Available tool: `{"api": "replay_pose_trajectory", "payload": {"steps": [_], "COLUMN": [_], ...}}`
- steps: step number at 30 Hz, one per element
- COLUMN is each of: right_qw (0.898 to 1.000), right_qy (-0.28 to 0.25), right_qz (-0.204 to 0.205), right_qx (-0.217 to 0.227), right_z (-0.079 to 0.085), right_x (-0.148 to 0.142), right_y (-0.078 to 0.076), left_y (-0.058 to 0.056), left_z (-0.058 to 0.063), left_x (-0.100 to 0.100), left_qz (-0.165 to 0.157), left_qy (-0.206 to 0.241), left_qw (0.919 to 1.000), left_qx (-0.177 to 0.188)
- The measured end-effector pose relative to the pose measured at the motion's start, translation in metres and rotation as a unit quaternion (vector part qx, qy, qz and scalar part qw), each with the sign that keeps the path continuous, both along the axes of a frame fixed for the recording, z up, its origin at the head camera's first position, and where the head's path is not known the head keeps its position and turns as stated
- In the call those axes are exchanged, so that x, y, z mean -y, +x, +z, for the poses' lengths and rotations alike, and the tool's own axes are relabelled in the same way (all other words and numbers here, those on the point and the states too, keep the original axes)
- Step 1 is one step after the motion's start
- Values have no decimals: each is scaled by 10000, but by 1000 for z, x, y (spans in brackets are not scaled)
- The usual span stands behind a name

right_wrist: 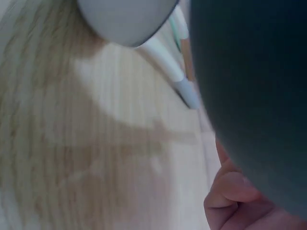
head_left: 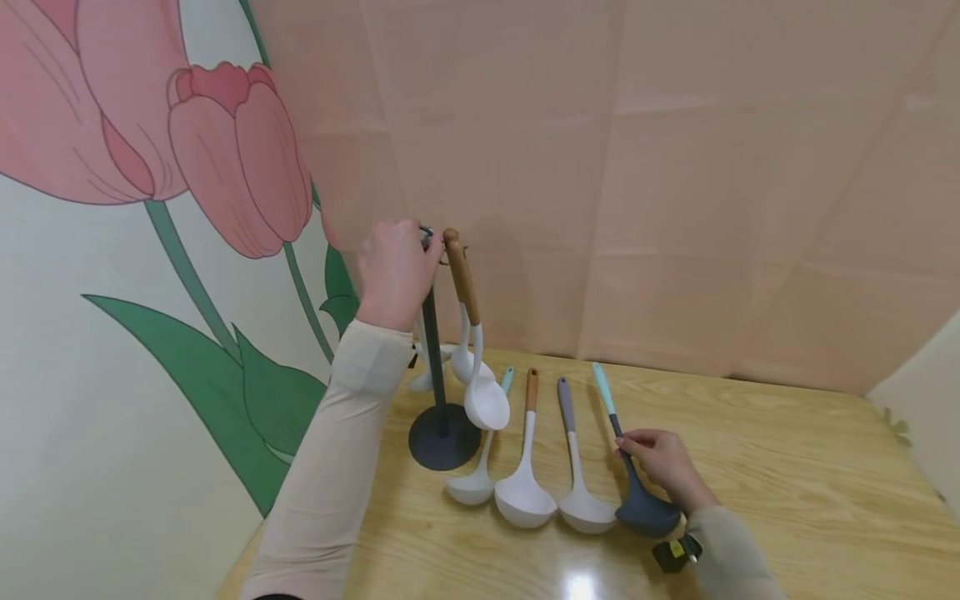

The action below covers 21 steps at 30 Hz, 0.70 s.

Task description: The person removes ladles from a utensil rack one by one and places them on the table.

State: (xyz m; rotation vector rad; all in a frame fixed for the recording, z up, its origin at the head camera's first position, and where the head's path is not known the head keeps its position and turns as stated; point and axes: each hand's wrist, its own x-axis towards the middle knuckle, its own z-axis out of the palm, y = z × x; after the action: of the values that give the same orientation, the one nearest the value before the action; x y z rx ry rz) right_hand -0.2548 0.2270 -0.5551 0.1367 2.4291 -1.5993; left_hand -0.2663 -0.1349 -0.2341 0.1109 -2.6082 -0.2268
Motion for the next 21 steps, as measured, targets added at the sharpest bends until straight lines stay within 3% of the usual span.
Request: {"api": "replay_pose_trajectory", "payload": {"steps": [8,12,21], "right_qw": [9983,9971,9965], "right_qy": [453,648,699], "right_qz": [339,393,454], "right_qx": [-137,-4,22], "right_z": [-15,-19,-22], "right_x": [-4,-7,-7], "right_y": [-2,-3,1], "left_y": [1,1,0], "left_z": [0,0,-1], "left_x": [0,0,0], "left_qz": [-6,-15,-9], "left_qy": [38,1,-23], "left_qw": [10000,10000,10000], "left_qx": [-11,5,-29]}}
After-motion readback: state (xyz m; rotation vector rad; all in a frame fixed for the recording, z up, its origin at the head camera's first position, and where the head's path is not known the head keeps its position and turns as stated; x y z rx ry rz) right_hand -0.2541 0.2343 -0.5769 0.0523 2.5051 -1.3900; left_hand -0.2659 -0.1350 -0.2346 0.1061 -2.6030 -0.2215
